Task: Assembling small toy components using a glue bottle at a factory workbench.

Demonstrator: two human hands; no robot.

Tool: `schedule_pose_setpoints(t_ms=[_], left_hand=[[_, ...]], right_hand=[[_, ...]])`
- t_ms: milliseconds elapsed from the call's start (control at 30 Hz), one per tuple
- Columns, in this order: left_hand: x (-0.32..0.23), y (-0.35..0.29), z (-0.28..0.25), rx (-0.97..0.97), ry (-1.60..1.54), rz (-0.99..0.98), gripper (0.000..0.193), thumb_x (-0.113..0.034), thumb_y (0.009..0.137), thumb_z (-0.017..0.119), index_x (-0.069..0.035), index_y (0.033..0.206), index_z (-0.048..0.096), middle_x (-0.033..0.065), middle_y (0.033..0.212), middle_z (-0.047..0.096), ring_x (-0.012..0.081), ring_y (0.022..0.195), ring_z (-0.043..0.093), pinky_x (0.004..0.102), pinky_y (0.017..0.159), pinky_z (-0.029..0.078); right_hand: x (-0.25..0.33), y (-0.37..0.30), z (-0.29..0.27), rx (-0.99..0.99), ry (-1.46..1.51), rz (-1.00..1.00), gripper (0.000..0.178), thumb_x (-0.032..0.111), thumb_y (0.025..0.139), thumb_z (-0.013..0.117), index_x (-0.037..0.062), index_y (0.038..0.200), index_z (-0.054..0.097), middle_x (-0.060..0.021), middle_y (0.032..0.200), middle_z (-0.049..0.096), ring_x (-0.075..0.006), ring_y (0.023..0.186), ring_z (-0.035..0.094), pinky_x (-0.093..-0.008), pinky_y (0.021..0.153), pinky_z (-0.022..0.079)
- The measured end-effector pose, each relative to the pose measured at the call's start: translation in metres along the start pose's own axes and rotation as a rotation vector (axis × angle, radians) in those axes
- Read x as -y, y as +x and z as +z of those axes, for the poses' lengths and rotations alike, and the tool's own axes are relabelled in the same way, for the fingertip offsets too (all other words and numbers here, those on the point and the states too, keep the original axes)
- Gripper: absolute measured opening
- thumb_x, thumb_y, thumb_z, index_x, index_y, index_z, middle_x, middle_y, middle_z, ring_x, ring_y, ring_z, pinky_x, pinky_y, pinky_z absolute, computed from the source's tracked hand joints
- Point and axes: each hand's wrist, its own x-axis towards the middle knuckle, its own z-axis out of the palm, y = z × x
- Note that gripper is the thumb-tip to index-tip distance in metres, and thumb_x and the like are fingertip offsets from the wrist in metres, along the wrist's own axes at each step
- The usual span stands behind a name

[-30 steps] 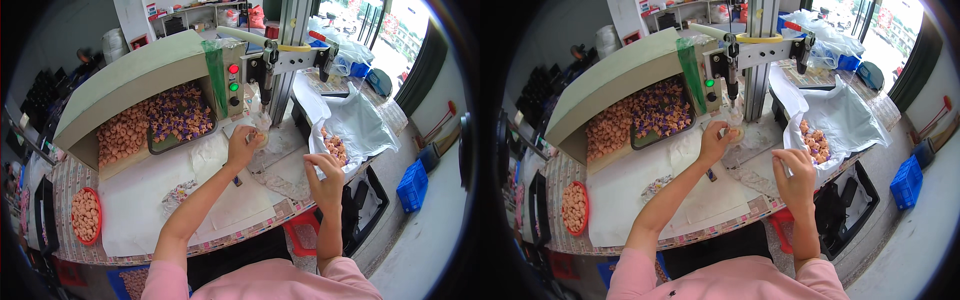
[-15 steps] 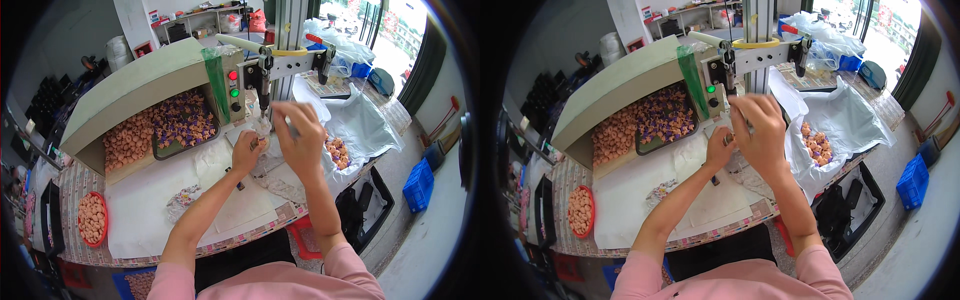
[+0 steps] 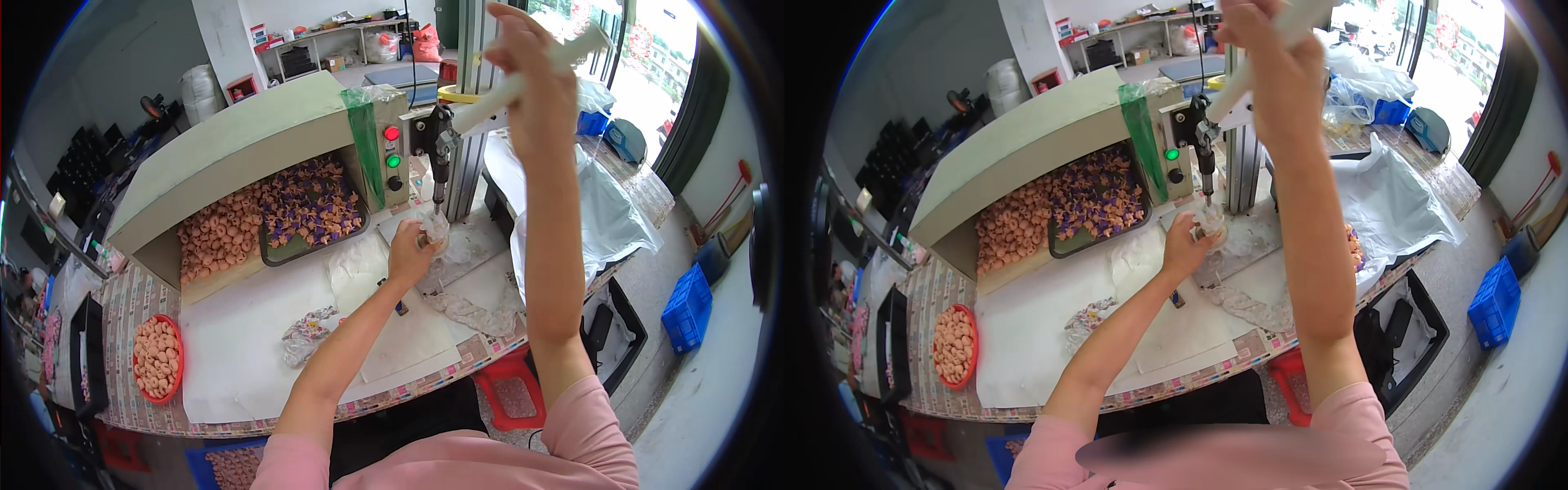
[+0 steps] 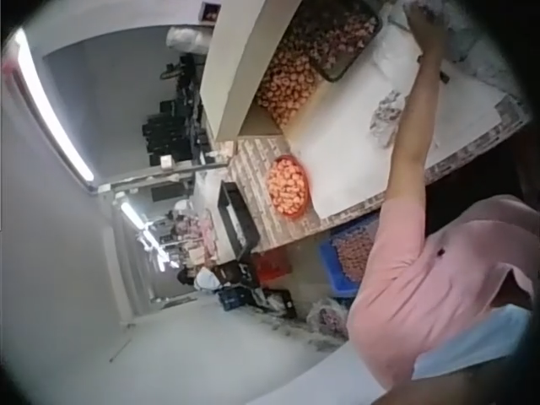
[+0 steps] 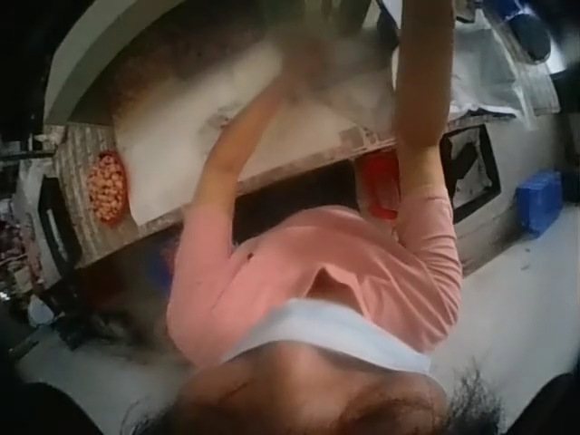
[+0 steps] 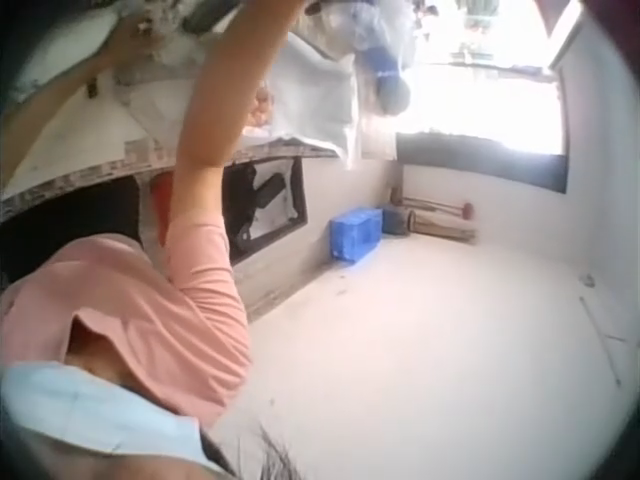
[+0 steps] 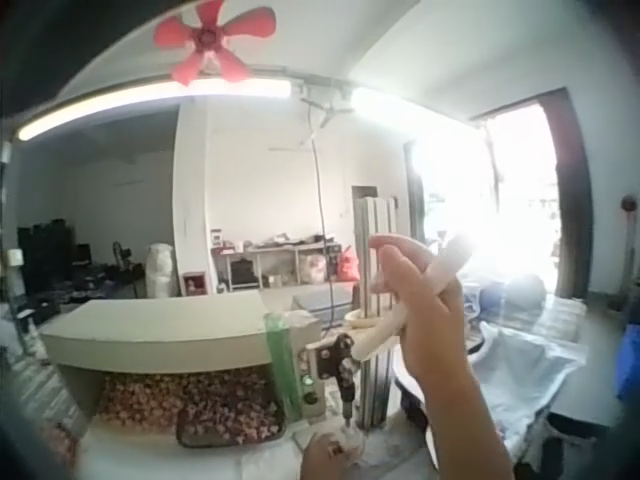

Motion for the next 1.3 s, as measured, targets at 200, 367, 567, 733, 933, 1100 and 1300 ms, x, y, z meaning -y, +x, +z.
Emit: schedule_pose_setpoints(t_ms=[200, 367, 567, 733, 933, 1100, 1300], left_hand=[[0.003, -0.011, -0.015, -0.144, 0.286, 0.21, 0.04, -0.007, 0.072, 0.076, 0.001, 0.107, 0.059, 0.008, 0.1, 0.054, 0.0134, 0.078, 0.056, 0.0282, 0.067, 0.047], [-0.042, -0.037, -0.091, -0.009, -0.976, -0.821, 0.027, 0.001, 0.081, 0.063, -0.003, 0.107, 0.059, 0.0049, 0.095, 0.053, 0.0151, 0.085, 0.055, 0.0321, 0.084, 0.05], [-0.063, -0.118, -0.163, -0.015, -1.346, -0.638, 0.028, 0.006, 0.09, 0.05, 0.002, 0.118, 0.053, 0.0128, 0.118, 0.057, 0.0213, 0.107, 0.057, 0.0378, 0.101, 0.049], [-0.063, -0.182, -0.195, -0.065, -1.412, -0.648, 0.031, -0.016, 0.098, 0.051, 0.001, 0.124, 0.05, 0.019, 0.128, 0.054, 0.028, 0.118, 0.056, 0.0344, 0.094, 0.054], [-0.04, -0.236, -0.217, -0.117, -1.621, -0.663, 0.029, -0.02, 0.097, 0.054, -0.004, 0.121, 0.055, 0.0134, 0.12, 0.06, 0.0179, 0.093, 0.066, 0.0283, 0.082, 0.058], [-0.037, -0.257, -0.229, -0.263, -1.402, -0.675, 0.028, -0.013, 0.095, 0.056, -0.007, 0.123, 0.056, 0.0106, 0.12, 0.06, 0.018, 0.099, 0.062, 0.0293, 0.088, 0.054], [-0.03, -0.257, -0.237, -0.243, -1.375, -0.657, 0.032, -0.014, 0.093, 0.06, -0.009, 0.125, 0.054, 0.0083, 0.117, 0.06, 0.0148, 0.092, 0.061, 0.0268, 0.083, 0.052]], right_hand=[[0.007, -0.111, -0.072, 0.217, -0.306, -0.286, 0.034, 0.026, 0.094, 0.053, -0.0047, 0.09, 0.066, -0.0157, 0.087, 0.065, -0.0275, 0.084, 0.062, -0.0379, 0.079, 0.047], [-0.008, -0.196, -0.07, -0.055, -0.471, -0.009, 0.043, 0.032, 0.091, 0.06, -0.0013, 0.118, 0.06, -0.0153, 0.118, 0.063, -0.0265, 0.114, 0.057, -0.0353, 0.09, 0.046], [-0.05, -0.281, -0.034, 0.536, -0.549, 0.312, 0.03, 0.006, 0.084, 0.064, 0.0024, 0.114, 0.064, -0.0138, 0.114, 0.065, -0.0269, 0.103, 0.061, -0.0358, 0.086, 0.048], [-0.087, -0.309, 0.03, 0.594, -0.581, 0.293, 0.032, 0.009, 0.083, 0.065, 0.0035, 0.114, 0.063, -0.014, 0.114, 0.064, -0.0334, 0.107, 0.056, -0.0405, 0.09, 0.045], [-0.102, -0.328, 0.084, 0.931, -0.752, 0.405, 0.037, 0.019, 0.082, 0.067, 0.0047, 0.114, 0.06, -0.0146, 0.104, 0.064, -0.0337, 0.102, 0.055, -0.0413, 0.084, 0.045], [-0.097, -0.339, 0.094, 0.897, -0.637, 0.446, 0.037, 0.016, 0.079, 0.07, 0.0029, 0.112, 0.061, -0.0157, 0.101, 0.062, -0.0321, 0.096, 0.057, -0.0406, 0.082, 0.046], [-0.066, -0.346, 0.07, 0.562, -0.292, 0.733, 0.034, 0.009, 0.077, 0.073, 0.0019, 0.108, 0.061, -0.0071, 0.092, 0.061, -0.0175, 0.081, 0.061, -0.029, 0.066, 0.049]])
